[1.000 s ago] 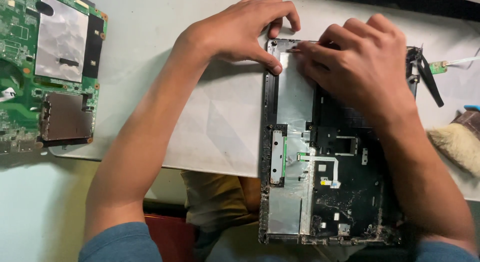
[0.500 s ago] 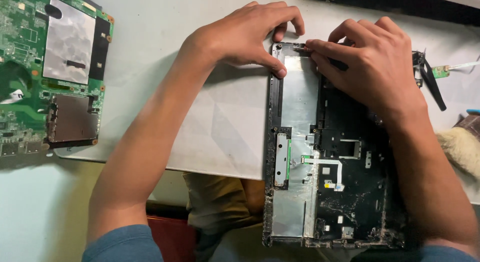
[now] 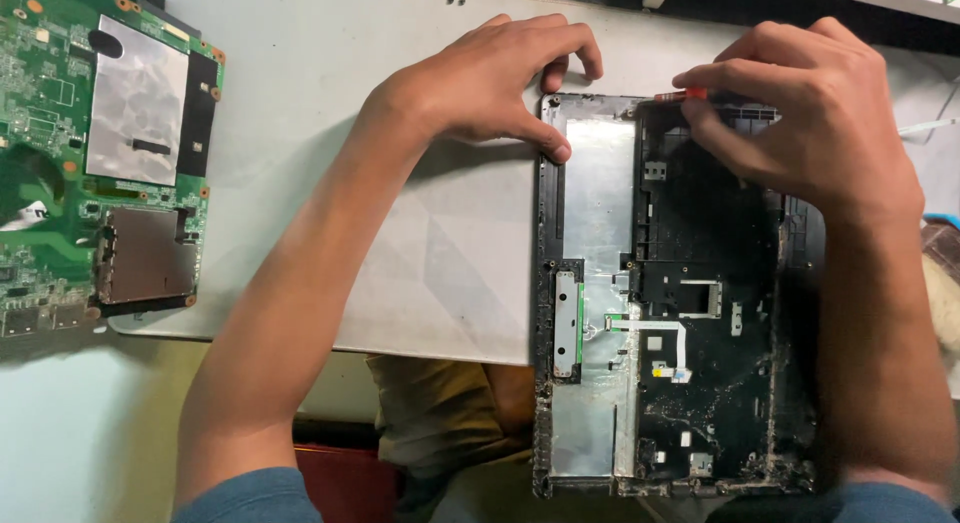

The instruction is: The person uses a screwdriver to remove screws from the disassembled bottom chassis of a laptop, repositioning the chassis on the bench while working along its edges. They then pick up a brush and sweep dust off the laptop's internal components and frame.

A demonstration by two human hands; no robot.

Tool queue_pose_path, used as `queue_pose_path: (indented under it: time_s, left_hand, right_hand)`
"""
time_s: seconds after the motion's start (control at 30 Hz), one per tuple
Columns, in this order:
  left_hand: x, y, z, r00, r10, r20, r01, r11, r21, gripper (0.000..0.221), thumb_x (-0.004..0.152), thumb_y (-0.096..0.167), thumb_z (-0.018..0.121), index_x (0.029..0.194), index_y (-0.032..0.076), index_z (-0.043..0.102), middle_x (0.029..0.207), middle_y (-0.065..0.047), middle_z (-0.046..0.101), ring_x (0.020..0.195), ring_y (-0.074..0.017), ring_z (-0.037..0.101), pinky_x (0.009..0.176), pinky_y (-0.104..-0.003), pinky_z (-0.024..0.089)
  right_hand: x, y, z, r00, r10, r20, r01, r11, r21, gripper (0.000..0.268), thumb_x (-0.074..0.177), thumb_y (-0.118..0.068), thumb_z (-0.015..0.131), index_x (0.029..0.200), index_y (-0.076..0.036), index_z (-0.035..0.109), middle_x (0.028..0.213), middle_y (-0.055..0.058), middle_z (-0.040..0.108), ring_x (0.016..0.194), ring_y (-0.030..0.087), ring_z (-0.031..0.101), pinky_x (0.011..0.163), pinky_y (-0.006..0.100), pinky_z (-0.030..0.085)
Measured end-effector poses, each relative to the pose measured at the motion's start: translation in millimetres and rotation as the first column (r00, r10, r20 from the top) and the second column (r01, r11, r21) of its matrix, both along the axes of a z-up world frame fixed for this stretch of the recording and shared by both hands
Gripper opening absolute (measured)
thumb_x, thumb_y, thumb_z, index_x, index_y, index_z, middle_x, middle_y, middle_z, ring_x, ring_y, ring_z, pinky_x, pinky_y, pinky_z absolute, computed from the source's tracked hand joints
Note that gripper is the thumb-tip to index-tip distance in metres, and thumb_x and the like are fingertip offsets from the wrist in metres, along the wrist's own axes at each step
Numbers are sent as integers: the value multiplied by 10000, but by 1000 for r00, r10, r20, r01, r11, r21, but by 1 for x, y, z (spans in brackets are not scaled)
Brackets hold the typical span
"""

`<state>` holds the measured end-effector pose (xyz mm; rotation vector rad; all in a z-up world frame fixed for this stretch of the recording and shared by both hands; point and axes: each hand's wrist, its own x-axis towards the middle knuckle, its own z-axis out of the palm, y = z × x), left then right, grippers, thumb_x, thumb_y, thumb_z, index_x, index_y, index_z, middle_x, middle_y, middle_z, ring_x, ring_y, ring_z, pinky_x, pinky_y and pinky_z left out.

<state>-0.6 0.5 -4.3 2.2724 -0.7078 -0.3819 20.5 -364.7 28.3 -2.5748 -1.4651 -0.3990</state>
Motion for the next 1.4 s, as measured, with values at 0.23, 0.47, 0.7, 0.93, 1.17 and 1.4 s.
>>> queue_pose_path:
  time_s: [0.23,0.47,0.7,0.93,1.17,1.4]
  left_hand:
    - [-7,-13,2,987,88,133,-58,975,-213,247,1089,477,914,1188,282,797,996,29,595,872,-166,578,807,-351,464]
    - [-3,-38,-24,939,186,289,-80,936,-344,148,1099,320,915,1060,213,820,964,46,662,807,-141,650,834,-377,521]
    - [-5,-21,-9,969,226,99,-147,850,-505,261,1234,271,666,1012,136,694,938,40,629,801,-100,495,743,-300,394]
    - [-7,-19,-8,961,183,210,-74,895,-439,221,1258,236,657,1083,103,639,1071,-32,569,900,-168,533,797,-323,458]
    - [-6,4,6,982,52,184,-40,997,-66,448,976,504,1000,1273,245,788,1207,-37,558,1101,-231,569,1015,-408,464]
    - [-11,4,11,989,107,104,-119,985,122,643,902,588,1054,1316,304,653,1256,-41,475,1165,-282,473,1115,-414,335]
  right_hand:
    - [1,5,-1,999,30,-24,-29,998,51,90,1297,-107,1006,1372,-157,993,1260,38,853,1019,232,721,949,425,429]
    - [0,7,-3,997,74,29,-76,993,90,134,1324,-108,1081,1407,-122,977,1306,69,858,1024,256,706,983,450,417]
    - [4,-5,0,995,12,101,-19,997,71,169,1328,-62,1061,1408,-194,992,1273,28,843,998,230,673,1029,433,421]
    - [6,-10,-8,998,-37,59,37,999,-9,82,1290,-229,949,1366,-235,980,1161,4,829,833,256,661,857,407,509]
    - [2,-9,4,984,-173,36,176,979,-106,339,1253,-537,909,1495,-304,953,1197,-43,823,954,255,807,672,446,477]
    - [5,8,29,847,-471,-247,320,823,-470,596,1074,-805,791,1175,-220,850,1075,117,875,986,489,805,718,587,536]
